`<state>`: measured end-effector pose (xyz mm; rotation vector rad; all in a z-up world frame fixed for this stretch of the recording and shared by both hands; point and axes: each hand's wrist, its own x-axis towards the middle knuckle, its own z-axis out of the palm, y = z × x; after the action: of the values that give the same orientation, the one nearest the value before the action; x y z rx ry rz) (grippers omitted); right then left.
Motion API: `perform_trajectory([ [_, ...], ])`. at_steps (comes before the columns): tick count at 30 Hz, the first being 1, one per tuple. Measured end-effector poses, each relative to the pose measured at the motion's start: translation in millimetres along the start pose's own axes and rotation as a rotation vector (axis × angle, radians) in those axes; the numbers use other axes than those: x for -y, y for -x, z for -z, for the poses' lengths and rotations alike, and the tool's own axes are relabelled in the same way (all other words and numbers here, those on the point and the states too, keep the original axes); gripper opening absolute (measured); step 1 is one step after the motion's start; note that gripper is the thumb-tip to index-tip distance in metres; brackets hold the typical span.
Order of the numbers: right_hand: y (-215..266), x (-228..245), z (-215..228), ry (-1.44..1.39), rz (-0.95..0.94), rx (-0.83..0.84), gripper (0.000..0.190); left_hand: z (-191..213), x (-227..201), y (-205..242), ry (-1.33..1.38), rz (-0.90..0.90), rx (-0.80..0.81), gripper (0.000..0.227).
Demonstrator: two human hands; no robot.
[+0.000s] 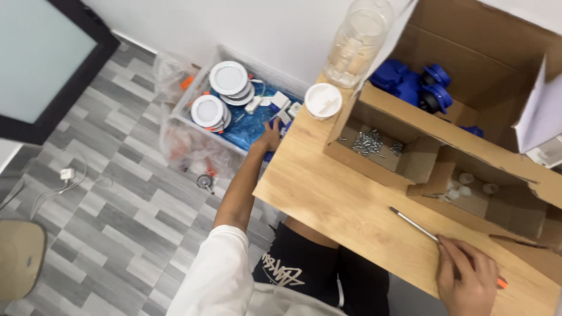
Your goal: The person uses a screwdriver to tighten screws on a white electrical box with a blue cover. They then pick up a black electrical component, inspect it, and use the screwdriver on its terminals. The person also handles a white plastic box and a blue socket cover, manipulating them with their hands and the screwdriver.
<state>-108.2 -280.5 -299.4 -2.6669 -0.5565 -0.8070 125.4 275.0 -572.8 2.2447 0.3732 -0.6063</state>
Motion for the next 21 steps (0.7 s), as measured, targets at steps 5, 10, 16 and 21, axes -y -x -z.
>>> perform_trajectory([
  [5,-12.1,10.2,7.1,0.024,-0.044,0.04,0.017,2.9,-17.2,2.2,0.029,0.009,-0.008,0.074],
  [10,-19.7,15.7,7.1,0.046,-0.061,0.054,0.018,11.3,1.0,-9.2,0.165,-0.076,-0.063,0.088],
  [16,-23.3,17.7,8.6,0.031,-0.068,0.048,0.021,6.2,17.2,-21.7,0.19,-0.164,-0.085,0.098],
  [21,-26.9,24.0,15.4,0.009,-0.117,0.073,0.02,-0.6,27.4,-16.6,0.273,-0.13,-0.338,0.069],
])
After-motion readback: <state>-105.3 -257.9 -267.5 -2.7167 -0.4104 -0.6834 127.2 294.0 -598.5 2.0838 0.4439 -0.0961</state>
